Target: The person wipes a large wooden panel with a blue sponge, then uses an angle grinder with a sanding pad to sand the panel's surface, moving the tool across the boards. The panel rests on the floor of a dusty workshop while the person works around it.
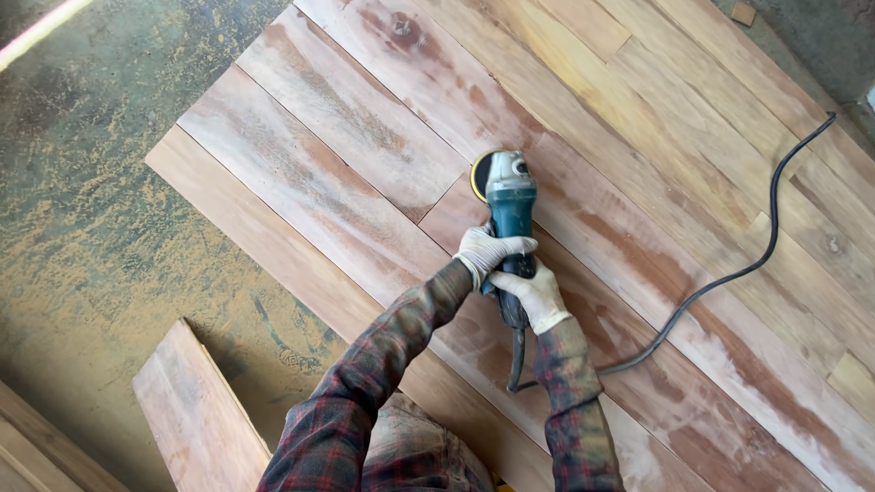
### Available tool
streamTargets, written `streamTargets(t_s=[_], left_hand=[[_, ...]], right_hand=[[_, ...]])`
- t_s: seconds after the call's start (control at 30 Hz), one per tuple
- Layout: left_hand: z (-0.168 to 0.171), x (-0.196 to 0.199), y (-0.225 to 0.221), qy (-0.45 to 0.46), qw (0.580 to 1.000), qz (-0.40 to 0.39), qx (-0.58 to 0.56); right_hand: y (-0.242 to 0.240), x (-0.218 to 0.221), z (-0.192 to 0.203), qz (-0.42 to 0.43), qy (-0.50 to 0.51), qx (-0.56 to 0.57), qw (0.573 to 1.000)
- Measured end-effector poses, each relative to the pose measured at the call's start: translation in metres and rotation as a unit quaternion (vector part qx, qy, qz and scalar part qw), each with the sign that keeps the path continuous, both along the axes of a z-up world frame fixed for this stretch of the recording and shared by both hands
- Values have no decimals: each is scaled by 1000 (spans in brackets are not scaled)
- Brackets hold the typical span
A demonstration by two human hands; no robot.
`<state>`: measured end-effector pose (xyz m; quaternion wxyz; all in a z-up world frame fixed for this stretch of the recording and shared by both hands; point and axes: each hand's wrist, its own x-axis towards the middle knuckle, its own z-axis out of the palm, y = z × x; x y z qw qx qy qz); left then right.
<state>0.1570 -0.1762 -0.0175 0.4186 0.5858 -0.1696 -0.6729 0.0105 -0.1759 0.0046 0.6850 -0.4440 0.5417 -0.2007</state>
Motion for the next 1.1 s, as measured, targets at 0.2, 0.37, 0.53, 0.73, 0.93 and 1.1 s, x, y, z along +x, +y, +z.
streamTargets(t_s=[0.2, 0.37, 0.53, 0.73, 0.93, 1.1], left_hand=[[3, 5, -12, 23, 998, 53, -17], [7, -56, 1, -25, 999, -40, -1], [34, -153, 38, -32, 986, -162, 38], [12, -237, 59, 31, 979, -199, 16], [15, -194, 48, -10, 988, -153, 16], [3, -163, 36, -22, 995, -98, -2]], right_hand=[[-13, 9, 10, 7, 46, 37, 998], [16, -53, 12, -34, 15, 18, 999], [84, -165, 3, -117, 30, 36, 992], [122, -241, 1, -179, 73, 47, 980], [89, -196, 6, -131, 71, 32, 988], [63, -165, -5, -90, 50, -13, 995]])
